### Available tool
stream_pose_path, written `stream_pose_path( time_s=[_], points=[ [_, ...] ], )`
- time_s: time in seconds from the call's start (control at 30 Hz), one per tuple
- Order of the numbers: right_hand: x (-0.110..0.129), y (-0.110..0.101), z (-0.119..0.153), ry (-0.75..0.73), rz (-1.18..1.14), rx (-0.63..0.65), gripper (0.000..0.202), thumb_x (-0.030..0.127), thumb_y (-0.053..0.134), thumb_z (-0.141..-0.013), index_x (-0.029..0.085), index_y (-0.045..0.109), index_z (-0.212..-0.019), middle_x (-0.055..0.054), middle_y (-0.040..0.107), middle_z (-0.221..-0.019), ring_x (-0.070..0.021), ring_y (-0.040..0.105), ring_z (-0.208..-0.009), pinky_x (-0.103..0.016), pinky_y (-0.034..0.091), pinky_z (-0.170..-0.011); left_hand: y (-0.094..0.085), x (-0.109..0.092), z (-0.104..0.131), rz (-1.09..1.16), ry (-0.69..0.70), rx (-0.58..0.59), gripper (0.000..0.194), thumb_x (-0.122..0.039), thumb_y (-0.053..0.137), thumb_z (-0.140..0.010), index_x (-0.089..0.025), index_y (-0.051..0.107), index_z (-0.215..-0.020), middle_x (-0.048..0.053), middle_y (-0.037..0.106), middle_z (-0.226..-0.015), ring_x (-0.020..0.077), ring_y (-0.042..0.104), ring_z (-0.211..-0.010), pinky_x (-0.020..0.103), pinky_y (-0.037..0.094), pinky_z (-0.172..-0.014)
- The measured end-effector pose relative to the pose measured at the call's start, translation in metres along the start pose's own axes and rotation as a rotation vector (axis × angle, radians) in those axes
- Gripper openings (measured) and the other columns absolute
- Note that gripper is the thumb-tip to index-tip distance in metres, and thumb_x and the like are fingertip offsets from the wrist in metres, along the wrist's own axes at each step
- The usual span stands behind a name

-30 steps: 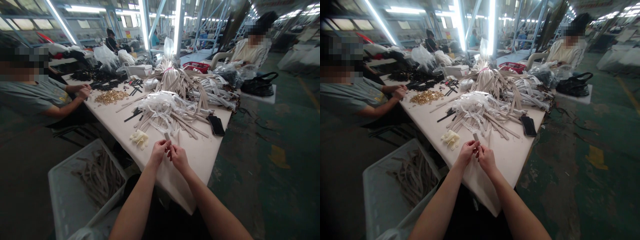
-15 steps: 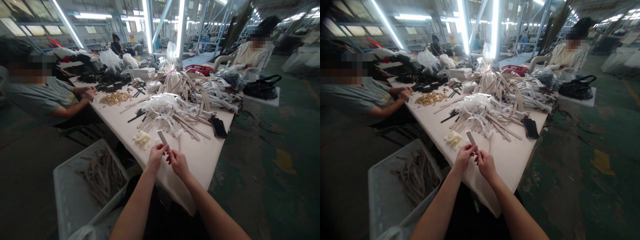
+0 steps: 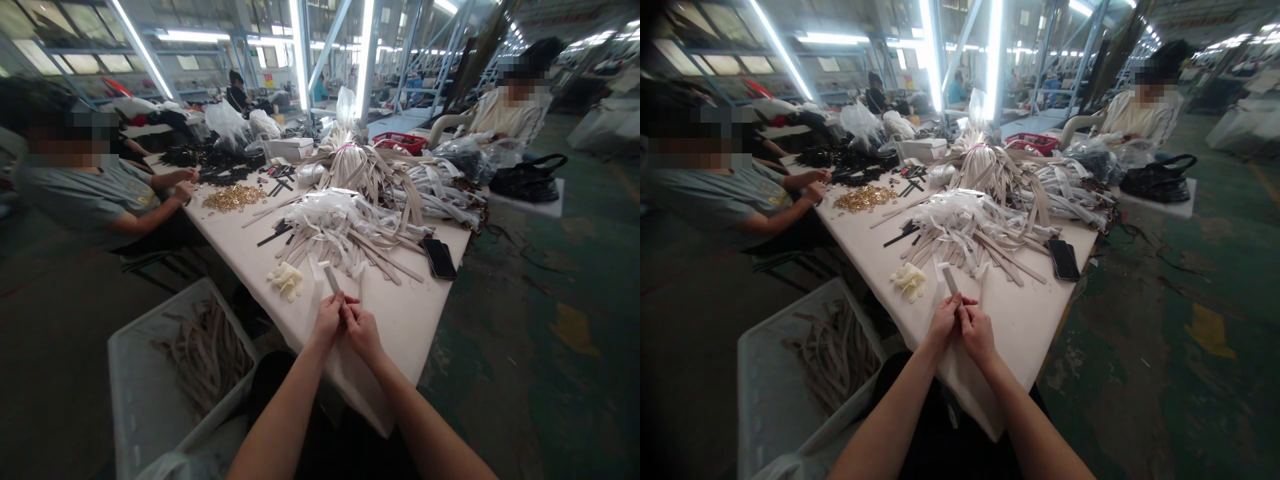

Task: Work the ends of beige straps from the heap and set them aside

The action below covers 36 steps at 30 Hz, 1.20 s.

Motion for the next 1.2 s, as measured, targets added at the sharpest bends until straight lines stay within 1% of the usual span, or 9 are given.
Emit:
stream_pose_path(
  time_s=[0.13,0.23,0.47,0.6,0.73,0.87,1.0,1.1,1.2],
  points=[
    [-0.001,-0.005,0.001,-0.022,-0.028,0.043,0.036,0.044,0.045,-0.099,0.018,0.069,-0.088,-0.005,0.072,-0.075,-0.0192,0.067,-0.068,-0.025,0.048,-0.062,-0.001,-0.013,-0.001,-0.012,0.036,0.008,0.045,-0.053,0.068,-0.082,-0.009,0.073,-0.086,0.012,0.071,-0.079,0.0112,0.055,-0.051,0.021,0.035,-0.041],
    [0.003,-0.007,0.002,-0.06,0.034,0.085,0.035,0.04,0.047,-0.099,0.02,0.069,-0.081,-0.004,0.073,-0.075,-0.0182,0.068,-0.068,-0.025,0.047,-0.066,-0.003,-0.031,-0.003,-0.015,0.143,-0.002,0.042,-0.05,0.067,-0.084,-0.009,0.074,-0.086,0.014,0.072,-0.087,0.0168,0.064,-0.071,0.023,0.046,-0.056],
    [0.009,-0.01,-0.008,-0.059,0.124,0.055,0.04,0.039,0.041,-0.101,0.019,0.068,-0.08,-0.006,0.074,-0.077,-0.0174,0.065,-0.06,-0.025,0.046,-0.059,0.004,-0.007,0.0,-0.041,0.0,0.055,0.045,-0.052,0.065,-0.084,-0.008,0.073,-0.088,0.007,0.064,-0.062,0.0112,0.05,-0.046,0.023,0.032,-0.042],
    [0.014,-0.013,-0.002,-0.121,0.253,0.101,0.027,0.034,0.049,-0.096,0.02,0.069,-0.085,-0.006,0.074,-0.084,-0.02,0.068,-0.078,-0.027,0.047,-0.072,-0.001,-0.028,-0.004,0.003,0.049,0.075,0.039,-0.045,0.067,-0.084,-0.009,0.072,-0.098,0.015,0.073,-0.088,0.0211,0.067,-0.076,0.029,0.049,-0.066],
    [0.012,-0.01,0.005,-0.072,0.251,0.162,0.033,0.032,0.045,-0.099,0.02,0.064,-0.074,-0.002,0.069,-0.065,-0.0151,0.064,-0.06,-0.024,0.045,-0.062,0.001,-0.041,-0.013,0.126,0.051,0.107,0.042,-0.051,0.06,-0.087,-0.011,0.069,-0.094,0.018,0.073,-0.098,0.0275,0.069,-0.092,0.04,0.051,-0.085],
    [0.009,-0.003,0.001,0.043,0.012,0.182,0.037,0.041,0.042,-0.1,0.019,0.062,-0.078,-0.001,0.069,-0.065,-0.0124,0.061,-0.045,-0.022,0.045,-0.048,0.008,-0.024,-0.01,0.083,0.02,0.052,0.044,-0.054,0.06,-0.086,-0.01,0.067,-0.084,0.014,0.073,-0.082,0.019,0.066,-0.061,0.031,0.052,-0.058],
    [-0.004,0.005,-0.004,0.219,-0.236,0.234,0.045,0.056,0.045,-0.094,0.018,0.058,-0.075,-0.004,0.071,-0.066,-0.0126,0.058,-0.036,-0.021,0.044,-0.036,0.013,-0.003,0.005,0.046,-0.063,0.007,0.049,-0.056,0.061,-0.084,-0.009,0.068,-0.096,-0.001,0.056,-0.049,0.0078,0.034,-0.027,0.023,0.031,-0.031],
    [-0.005,0.011,0.0,0.259,-0.359,0.305,0.051,0.063,0.045,-0.092,0.016,0.058,-0.076,-0.005,0.071,-0.064,-0.0129,0.059,-0.036,-0.021,0.044,-0.036,0.011,-0.002,0.009,0.109,-0.089,0.0,0.047,-0.054,0.063,-0.083,-0.01,0.066,-0.1,0.003,0.063,-0.058,0.0121,0.049,-0.035,0.025,0.041,-0.036],
    [0.002,0.011,0.006,0.242,-0.389,0.345,0.051,0.063,0.043,-0.093,0.016,0.058,-0.076,-0.004,0.07,-0.062,-0.0127,0.059,-0.038,-0.021,0.044,-0.039,0.011,-0.004,0.004,0.2,-0.15,0.032,0.042,-0.053,0.062,-0.084,-0.013,0.065,-0.095,0.014,0.072,-0.085,0.0221,0.069,-0.065,0.032,0.054,-0.056]
  ],
)
Point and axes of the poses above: each hand's wrist, its own z-axis away from the middle knuckle, its own y-axis out of the palm, x = y × z, the point moved 8 cm from there along -z, towards the middle knuckle
